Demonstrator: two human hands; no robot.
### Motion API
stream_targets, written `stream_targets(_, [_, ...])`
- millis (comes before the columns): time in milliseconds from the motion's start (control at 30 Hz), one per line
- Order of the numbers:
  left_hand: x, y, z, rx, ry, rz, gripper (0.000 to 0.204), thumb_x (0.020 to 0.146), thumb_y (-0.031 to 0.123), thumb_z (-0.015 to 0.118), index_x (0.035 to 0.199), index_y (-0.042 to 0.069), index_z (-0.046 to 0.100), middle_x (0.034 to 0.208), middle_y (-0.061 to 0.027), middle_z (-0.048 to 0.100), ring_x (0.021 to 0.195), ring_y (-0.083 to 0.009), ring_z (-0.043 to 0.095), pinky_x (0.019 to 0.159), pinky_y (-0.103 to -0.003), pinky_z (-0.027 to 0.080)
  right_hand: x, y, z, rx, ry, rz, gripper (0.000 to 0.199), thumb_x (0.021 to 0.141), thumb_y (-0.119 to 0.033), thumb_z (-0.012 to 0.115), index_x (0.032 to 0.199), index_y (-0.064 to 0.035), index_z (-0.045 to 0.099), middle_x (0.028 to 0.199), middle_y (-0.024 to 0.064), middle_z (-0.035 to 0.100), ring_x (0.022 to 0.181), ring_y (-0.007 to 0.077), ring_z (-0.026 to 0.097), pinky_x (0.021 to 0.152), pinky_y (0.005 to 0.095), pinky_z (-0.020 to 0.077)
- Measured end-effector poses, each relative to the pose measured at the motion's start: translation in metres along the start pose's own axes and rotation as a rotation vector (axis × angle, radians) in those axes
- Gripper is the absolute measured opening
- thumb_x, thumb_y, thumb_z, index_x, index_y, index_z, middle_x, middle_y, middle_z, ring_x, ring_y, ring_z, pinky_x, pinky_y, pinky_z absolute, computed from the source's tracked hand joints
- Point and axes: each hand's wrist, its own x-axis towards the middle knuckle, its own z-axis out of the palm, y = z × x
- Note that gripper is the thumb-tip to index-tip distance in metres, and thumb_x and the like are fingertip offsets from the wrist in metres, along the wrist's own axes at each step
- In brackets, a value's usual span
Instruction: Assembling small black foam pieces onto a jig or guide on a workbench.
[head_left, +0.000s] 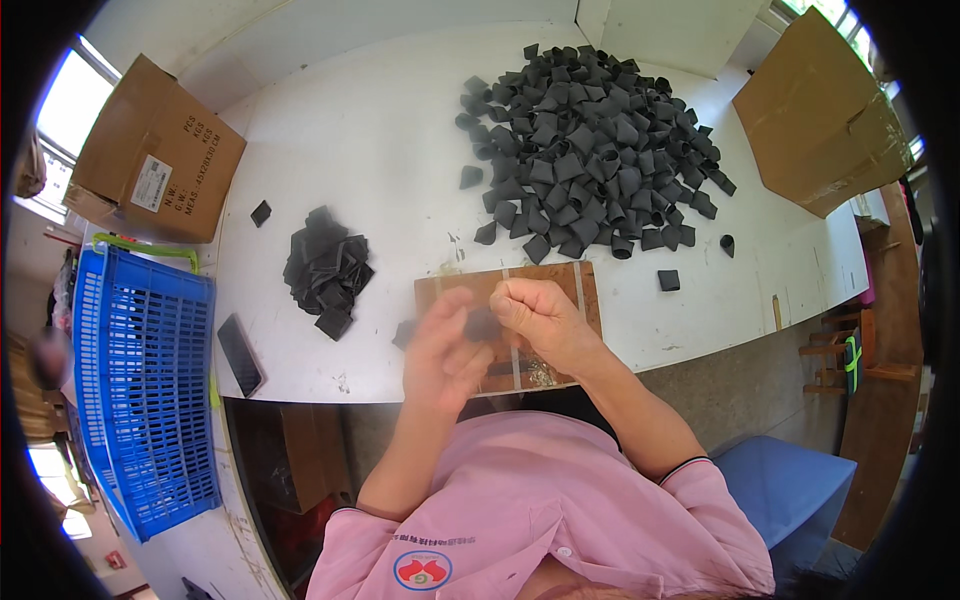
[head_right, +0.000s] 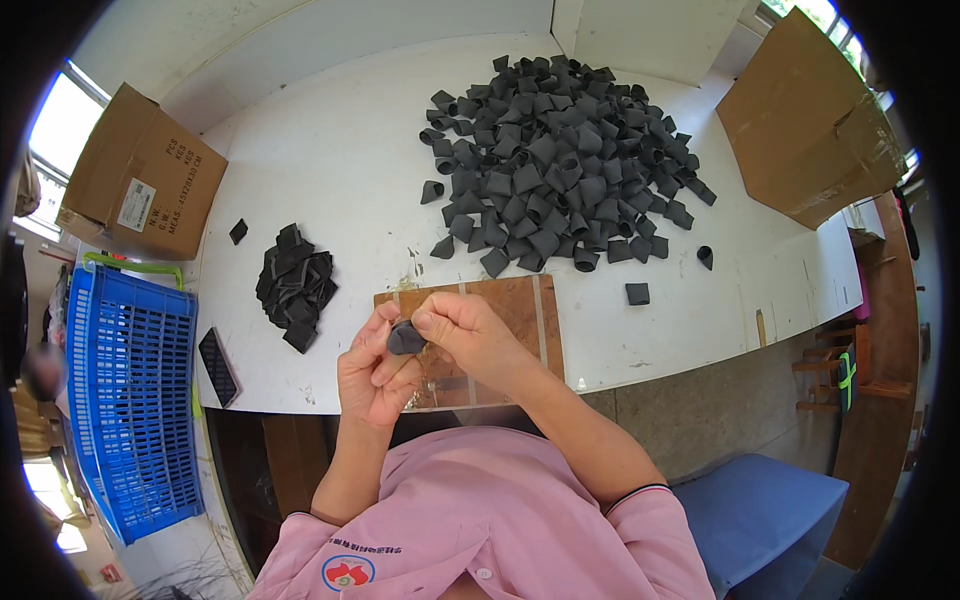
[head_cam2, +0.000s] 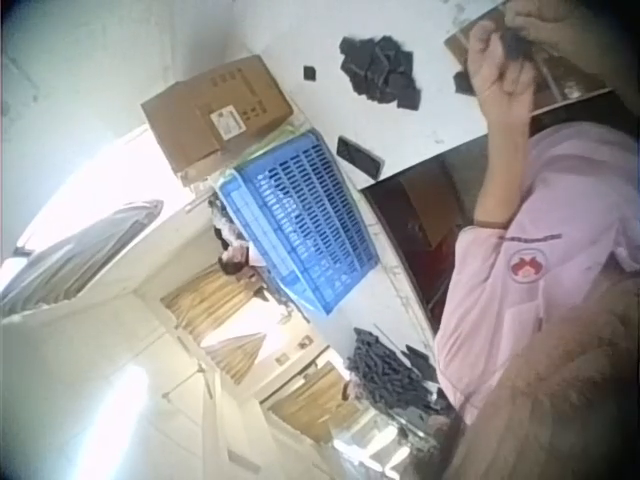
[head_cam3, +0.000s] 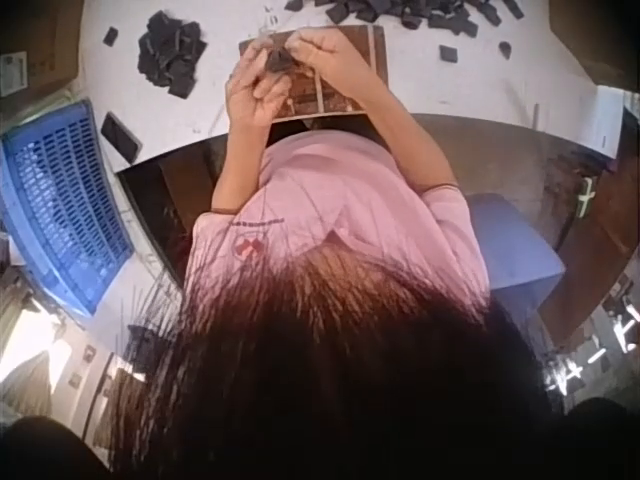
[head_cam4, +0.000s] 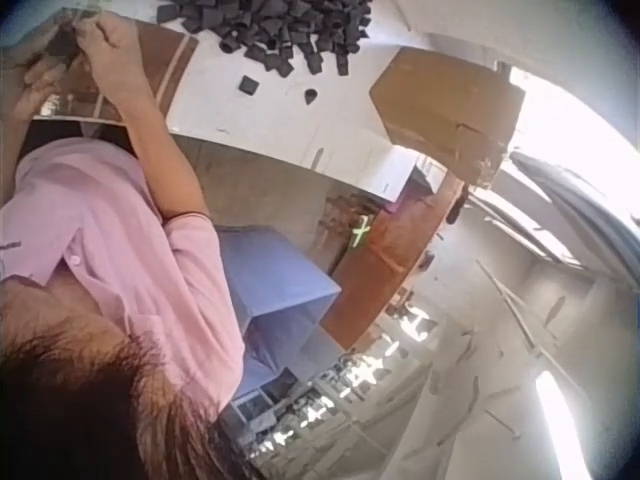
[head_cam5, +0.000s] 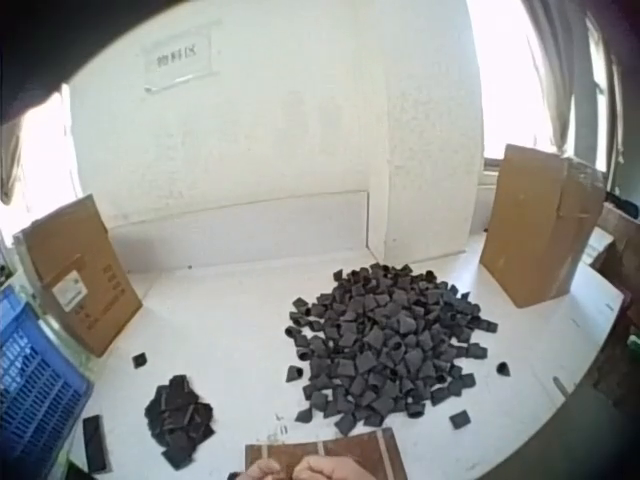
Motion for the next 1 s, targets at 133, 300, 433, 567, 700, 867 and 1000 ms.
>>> stream_targets(133, [-0.001,-0.003,0.007,0.481,-0.020,0.174,0.029,0.085,0.008,0.050,0.112,-0.001,0.046,0.083,-0.0089,0.057,0.049,-0.0056,0.045,0.045,-0.017,0.034,0.004,-0.001,-0.001,-0.110,0.057,-0.084,0.019,0.086,-0.016,0.052,0.075,-0.0005,0.053,0.060,-0.0019,0.046,0.058,0.0079,0.043,0.051,0.0226,0.0337])
stream_targets(300, [-0.002,0.004,0.035,1.415,-0.132,0.771,0.026,0.077,0.001,0.055,0.103,0.002,0.054,0.094,-0.0100,0.058,0.090,-0.0193,0.053,0.079,-0.028,0.042,-0.008,0.000,0.005,-0.534,0.404,-0.561,0.018,0.078,-0.015,0.061,0.086,0.0000,0.055,0.076,0.0105,0.052,0.061,0.0189,0.050,0.052,0.0279,0.0408])
stream_targets(433, [0.002,0.002,0.029,1.412,-0.186,0.856,0.014,0.075,-0.003,0.056,0.089,0.000,0.057,0.091,-0.0108,0.058,0.080,-0.0175,0.055,0.068,-0.026,0.044,-0.021,-0.010,0.018,-0.736,0.368,-0.691,0.031,0.072,-0.020,0.067,0.092,-0.0001,0.054,0.082,0.0100,0.052,0.064,0.0215,0.052,0.057,0.0306,0.0445])
stream_targets(567, [-0.006,-0.007,0.040,1.006,-0.008,0.798,0.010,0.084,0.007,0.054,0.086,-0.002,0.053,0.088,-0.0099,0.055,0.086,-0.0169,0.049,0.079,-0.029,0.039,-0.015,-0.008,0.023,-1.048,0.422,-0.883,0.038,0.064,-0.021,0.071,0.091,-0.0006,0.054,0.080,0.0076,0.050,0.067,0.0219,0.053,0.054,0.0293,0.0453])
stream_targets(700, [-0.010,-0.007,0.044,0.649,0.146,0.659,0.012,0.090,0.011,0.047,0.085,0.000,0.050,0.087,-0.0089,0.054,0.082,-0.0152,0.047,0.077,-0.028,0.039,-0.011,-0.012,0.025,-1.131,0.472,-0.938,0.027,0.064,-0.012,0.066,0.085,-0.0001,0.054,0.075,0.0061,0.049,0.064,0.0197,0.051,0.050,0.0284,0.0433])
stream_targets(867, [-0.013,-0.012,0.031,0.802,0.184,0.677,0.011,0.088,0.011,0.050,0.084,0.000,0.049,0.084,-0.0088,0.053,0.079,-0.0147,0.048,0.076,-0.026,0.039,-0.011,-0.003,0.019,-1.203,0.421,-0.880,0.017,0.063,-0.005,0.062,0.078,0.0000,0.055,0.070,0.0058,0.048,0.060,0.0194,0.049,0.047,0.0285,0.0412])
stream_targets(1000, [-0.011,-0.011,0.020,0.913,0.138,0.731,0.011,0.087,0.010,0.051,0.083,0.000,0.049,0.084,-0.0090,0.053,0.079,-0.0147,0.049,0.075,-0.026,0.039,-0.009,0.005,0.018,-1.151,0.457,-0.907,0.014,0.064,-0.005,0.062,0.075,-0.0012,0.054,0.068,0.0054,0.046,0.059,0.0192,0.048,0.046,0.0285,0.0405])
